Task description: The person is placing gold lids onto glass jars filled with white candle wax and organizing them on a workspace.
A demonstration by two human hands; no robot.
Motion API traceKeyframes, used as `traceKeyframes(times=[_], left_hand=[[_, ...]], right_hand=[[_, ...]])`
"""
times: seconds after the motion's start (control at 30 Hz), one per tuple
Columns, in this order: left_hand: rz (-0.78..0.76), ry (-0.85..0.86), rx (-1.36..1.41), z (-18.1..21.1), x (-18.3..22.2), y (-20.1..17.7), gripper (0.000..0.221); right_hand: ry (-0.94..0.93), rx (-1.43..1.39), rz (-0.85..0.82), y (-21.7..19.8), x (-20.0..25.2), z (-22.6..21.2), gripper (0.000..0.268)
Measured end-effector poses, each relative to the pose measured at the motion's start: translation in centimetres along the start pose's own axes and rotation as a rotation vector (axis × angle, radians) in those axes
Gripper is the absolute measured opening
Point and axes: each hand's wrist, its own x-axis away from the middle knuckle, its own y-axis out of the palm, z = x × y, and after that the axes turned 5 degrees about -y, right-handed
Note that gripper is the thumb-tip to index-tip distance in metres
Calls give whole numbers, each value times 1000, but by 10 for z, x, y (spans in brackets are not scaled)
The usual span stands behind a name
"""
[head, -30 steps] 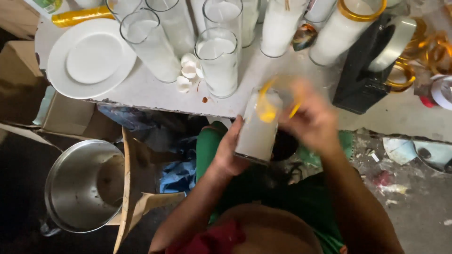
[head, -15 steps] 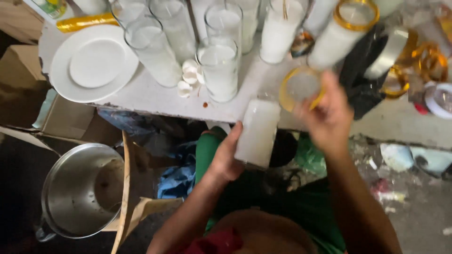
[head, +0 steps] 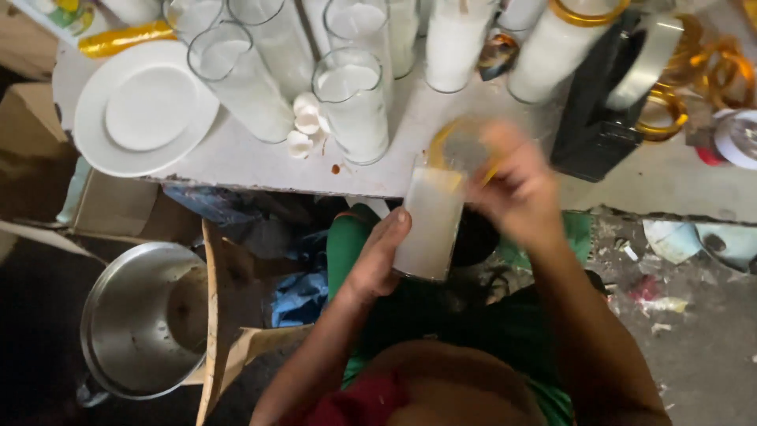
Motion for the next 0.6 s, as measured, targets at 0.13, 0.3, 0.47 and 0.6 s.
traceKeyframes(times=[0.13,0.3,0.47,0.6], left_hand=[[-56,119,-64,9,6,8,61],[-154,321,1,39,7,44,77],[-130,522,-156,32,-15,25,75],[-57,664,-273,44,-11,25,80]], right_hand=[[-188,77,322,-37,15,87,71],[-106,-30,452,-24,38,81,94],[-7,-215,551,-22,38,83,92],[6,-159,551,-24,33,72,93]])
